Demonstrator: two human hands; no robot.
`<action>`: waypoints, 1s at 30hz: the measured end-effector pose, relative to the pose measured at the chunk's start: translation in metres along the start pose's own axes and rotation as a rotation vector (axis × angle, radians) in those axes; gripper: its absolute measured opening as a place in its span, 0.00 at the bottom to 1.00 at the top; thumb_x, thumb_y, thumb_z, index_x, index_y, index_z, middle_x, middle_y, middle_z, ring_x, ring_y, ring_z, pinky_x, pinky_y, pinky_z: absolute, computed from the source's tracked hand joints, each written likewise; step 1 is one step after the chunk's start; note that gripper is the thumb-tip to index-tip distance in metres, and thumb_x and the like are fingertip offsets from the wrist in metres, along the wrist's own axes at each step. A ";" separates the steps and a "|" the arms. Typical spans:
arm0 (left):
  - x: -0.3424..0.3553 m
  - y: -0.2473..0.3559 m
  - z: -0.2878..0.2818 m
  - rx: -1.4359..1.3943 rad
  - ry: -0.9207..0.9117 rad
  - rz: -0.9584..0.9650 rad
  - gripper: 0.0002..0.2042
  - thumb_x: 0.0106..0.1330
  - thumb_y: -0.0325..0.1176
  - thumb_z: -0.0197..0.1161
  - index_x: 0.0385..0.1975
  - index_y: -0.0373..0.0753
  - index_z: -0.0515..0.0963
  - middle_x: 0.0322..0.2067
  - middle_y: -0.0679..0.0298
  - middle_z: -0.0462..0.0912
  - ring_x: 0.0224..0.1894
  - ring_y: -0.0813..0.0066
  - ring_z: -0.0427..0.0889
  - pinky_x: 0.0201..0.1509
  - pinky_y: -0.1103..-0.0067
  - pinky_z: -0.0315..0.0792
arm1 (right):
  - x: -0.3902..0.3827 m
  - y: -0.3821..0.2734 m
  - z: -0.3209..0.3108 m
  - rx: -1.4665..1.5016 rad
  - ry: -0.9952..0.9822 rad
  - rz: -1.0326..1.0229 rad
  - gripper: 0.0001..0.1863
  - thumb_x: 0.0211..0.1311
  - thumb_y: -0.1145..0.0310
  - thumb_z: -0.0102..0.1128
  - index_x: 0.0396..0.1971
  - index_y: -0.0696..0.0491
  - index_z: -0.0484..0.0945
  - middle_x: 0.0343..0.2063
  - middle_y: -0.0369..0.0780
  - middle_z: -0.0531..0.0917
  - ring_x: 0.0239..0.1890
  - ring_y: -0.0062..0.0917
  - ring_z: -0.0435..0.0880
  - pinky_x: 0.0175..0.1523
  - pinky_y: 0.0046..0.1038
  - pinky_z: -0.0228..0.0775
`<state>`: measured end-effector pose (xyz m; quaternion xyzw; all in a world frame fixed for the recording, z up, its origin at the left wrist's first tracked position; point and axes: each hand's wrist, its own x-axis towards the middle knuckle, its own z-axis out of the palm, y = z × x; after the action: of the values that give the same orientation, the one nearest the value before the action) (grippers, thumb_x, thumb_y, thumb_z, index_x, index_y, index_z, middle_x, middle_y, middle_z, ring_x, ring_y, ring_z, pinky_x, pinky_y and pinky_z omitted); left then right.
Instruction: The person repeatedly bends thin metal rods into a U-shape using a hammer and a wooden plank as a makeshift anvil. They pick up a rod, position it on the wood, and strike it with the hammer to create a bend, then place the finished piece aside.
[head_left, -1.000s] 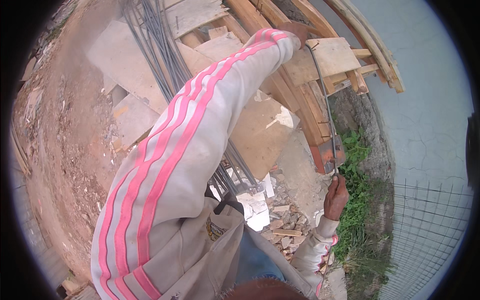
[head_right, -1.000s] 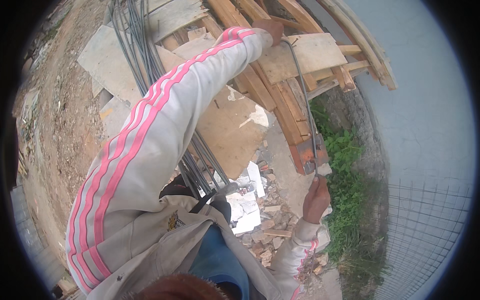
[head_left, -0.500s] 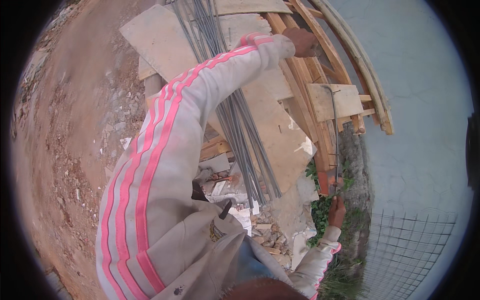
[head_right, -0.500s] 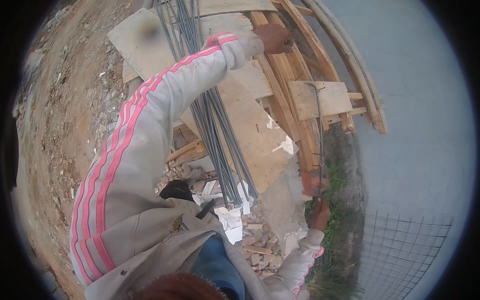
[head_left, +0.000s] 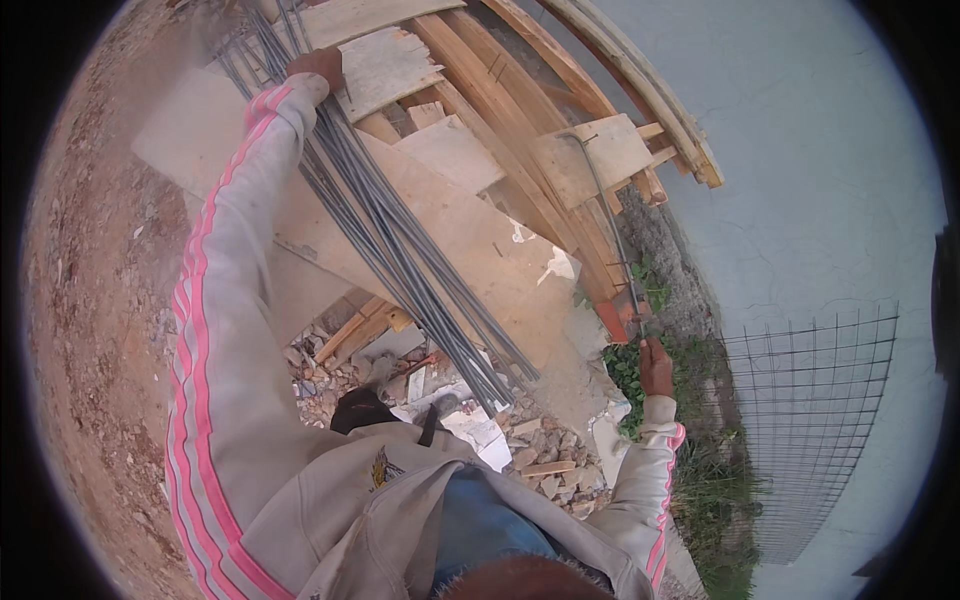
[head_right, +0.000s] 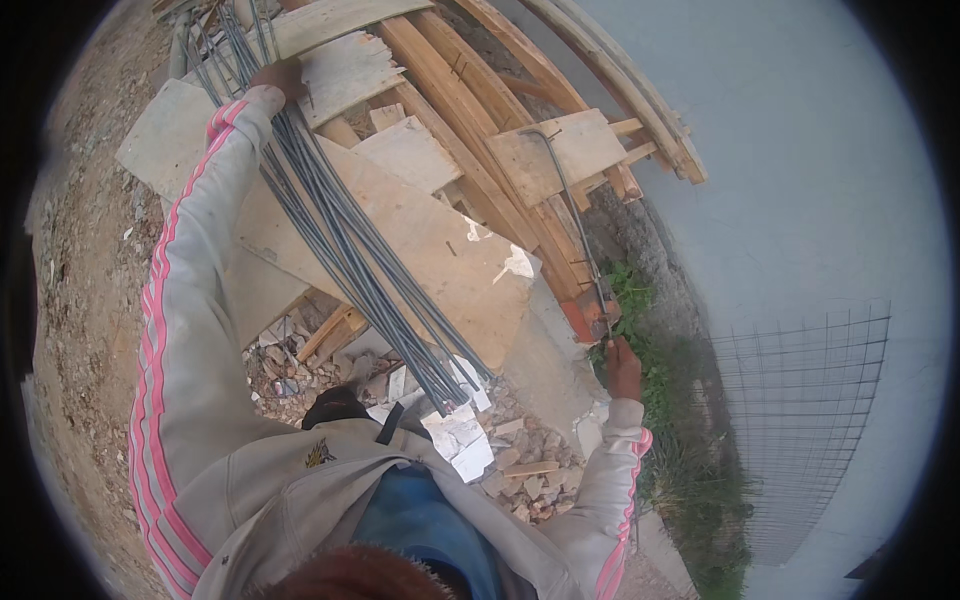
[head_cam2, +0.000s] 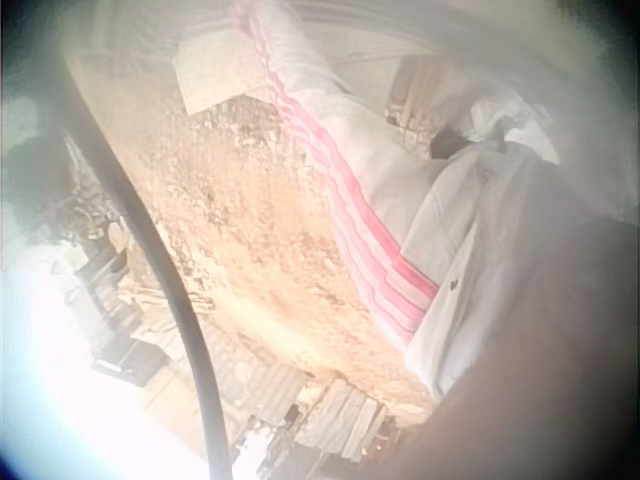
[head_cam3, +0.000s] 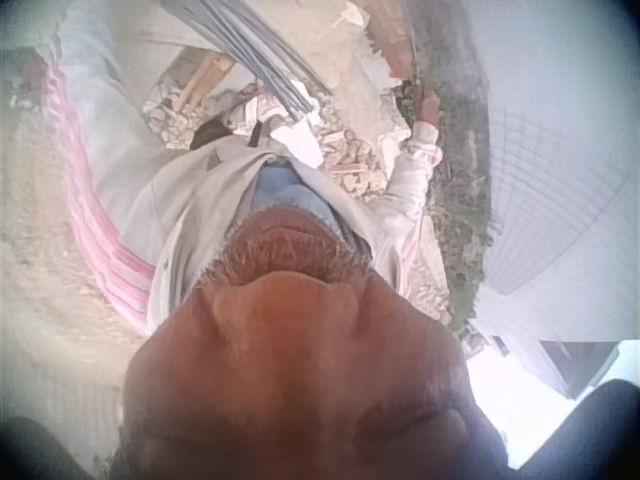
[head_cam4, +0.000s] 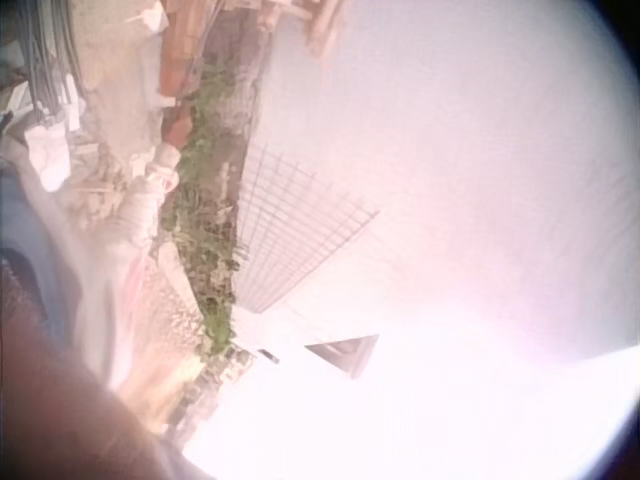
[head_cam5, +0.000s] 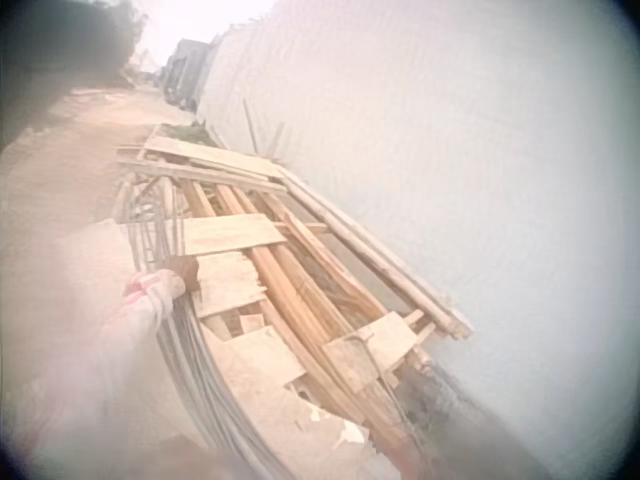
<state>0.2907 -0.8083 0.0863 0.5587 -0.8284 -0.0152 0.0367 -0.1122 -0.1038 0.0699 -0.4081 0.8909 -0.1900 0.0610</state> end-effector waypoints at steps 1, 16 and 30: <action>-0.001 0.003 0.001 -0.004 -0.021 -0.008 0.20 0.60 0.42 0.66 0.51 0.40 0.80 0.52 0.51 0.84 0.54 0.50 0.84 0.56 0.59 0.78 | -0.001 -0.003 0.000 -0.007 0.015 0.010 0.11 0.73 0.64 0.54 0.37 0.58 0.75 0.26 0.55 0.77 0.28 0.52 0.76 0.35 0.44 0.67; -0.026 -0.002 -0.004 -0.086 0.181 0.117 0.11 0.60 0.36 0.64 0.41 0.42 0.82 0.38 0.52 0.87 0.42 0.49 0.86 0.44 0.59 0.80 | -0.006 -0.014 0.001 0.008 -0.049 0.160 0.13 0.75 0.62 0.52 0.42 0.57 0.77 0.25 0.55 0.77 0.26 0.49 0.75 0.34 0.42 0.68; 0.002 0.001 0.001 0.009 0.112 0.194 0.14 0.58 0.43 0.69 0.32 0.38 0.86 0.33 0.50 0.87 0.37 0.50 0.87 0.42 0.61 0.79 | -0.005 -0.007 0.001 -0.053 -0.027 0.192 0.11 0.73 0.65 0.56 0.46 0.55 0.80 0.20 0.44 0.74 0.22 0.30 0.71 0.31 0.36 0.67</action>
<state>0.2893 -0.8095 0.0852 0.4760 -0.8753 0.0236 0.0818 -0.1039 -0.1047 0.0718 -0.3248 0.9297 -0.1540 0.0799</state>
